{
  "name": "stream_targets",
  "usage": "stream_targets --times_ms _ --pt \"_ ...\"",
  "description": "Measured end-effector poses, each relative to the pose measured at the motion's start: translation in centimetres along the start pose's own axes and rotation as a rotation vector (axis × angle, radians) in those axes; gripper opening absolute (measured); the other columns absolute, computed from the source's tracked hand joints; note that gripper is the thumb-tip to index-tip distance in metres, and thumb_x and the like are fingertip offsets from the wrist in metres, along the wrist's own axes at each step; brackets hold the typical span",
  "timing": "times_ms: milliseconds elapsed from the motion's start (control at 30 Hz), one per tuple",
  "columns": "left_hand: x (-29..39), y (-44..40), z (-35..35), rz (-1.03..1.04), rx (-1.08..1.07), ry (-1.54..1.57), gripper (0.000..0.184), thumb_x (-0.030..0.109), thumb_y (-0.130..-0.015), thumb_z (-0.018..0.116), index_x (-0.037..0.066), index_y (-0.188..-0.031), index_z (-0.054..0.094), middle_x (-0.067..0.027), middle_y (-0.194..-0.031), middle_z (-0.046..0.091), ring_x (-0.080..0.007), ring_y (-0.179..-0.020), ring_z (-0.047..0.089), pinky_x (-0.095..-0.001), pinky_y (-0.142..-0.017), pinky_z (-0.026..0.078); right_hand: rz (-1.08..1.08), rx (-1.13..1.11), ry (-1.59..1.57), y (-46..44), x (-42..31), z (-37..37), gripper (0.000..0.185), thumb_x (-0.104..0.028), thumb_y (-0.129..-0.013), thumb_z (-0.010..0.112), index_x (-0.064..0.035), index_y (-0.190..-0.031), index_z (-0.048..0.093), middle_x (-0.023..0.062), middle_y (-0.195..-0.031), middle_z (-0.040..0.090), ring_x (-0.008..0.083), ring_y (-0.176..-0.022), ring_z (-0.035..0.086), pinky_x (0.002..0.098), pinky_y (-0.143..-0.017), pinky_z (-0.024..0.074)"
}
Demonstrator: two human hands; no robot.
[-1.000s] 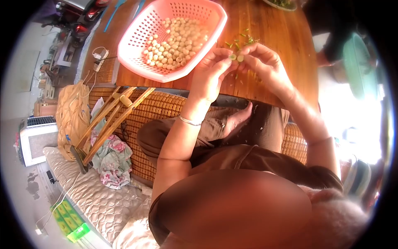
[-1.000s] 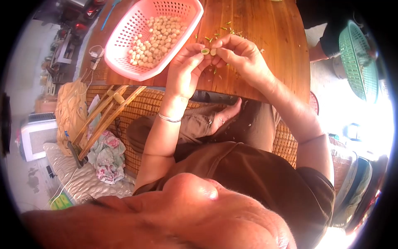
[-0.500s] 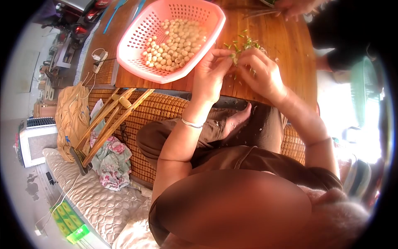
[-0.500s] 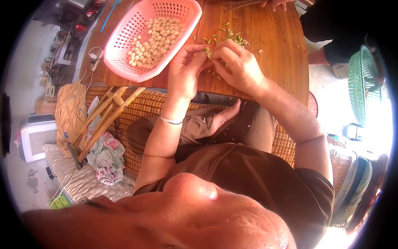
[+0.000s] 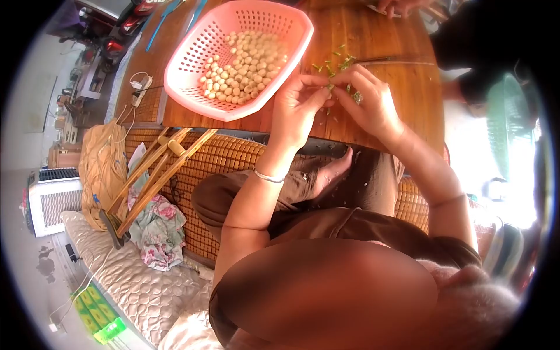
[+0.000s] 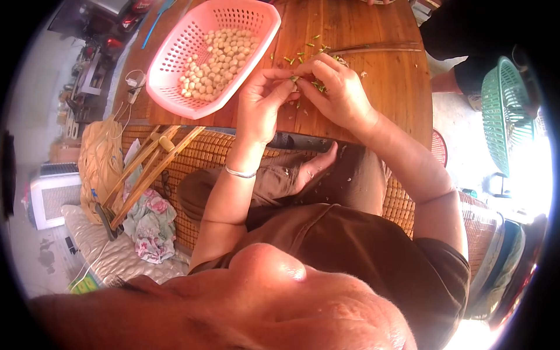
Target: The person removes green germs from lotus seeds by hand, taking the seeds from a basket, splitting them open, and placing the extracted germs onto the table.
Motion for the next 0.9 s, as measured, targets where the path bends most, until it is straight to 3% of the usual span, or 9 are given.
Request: stream_targets --times_ms 900 --pt "0.0 0.9 -0.4 0.039 0.091 -0.16 0.01 0.0 -0.09 0.067 0.0 -0.099 0.062 -0.0092 -0.098 0.069 -0.0124 -0.081 0.067 -0.0254 -0.075 0.056 0.216 -0.112 -0.187 0.7 1.4 0.8 0.011 -0.002 -0.083 0.066 -0.0011 -0.092 0.059 0.0121 -0.085 0.064 0.0274 -0.08 0.066 0.0354 -0.072 0.0519"
Point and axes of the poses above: each hand's wrist, its own y-axis away from the middle knuckle, its own z-axis out of the palm, x = y × z, the point moved 7 cm from there along -y, towards the middle knuckle
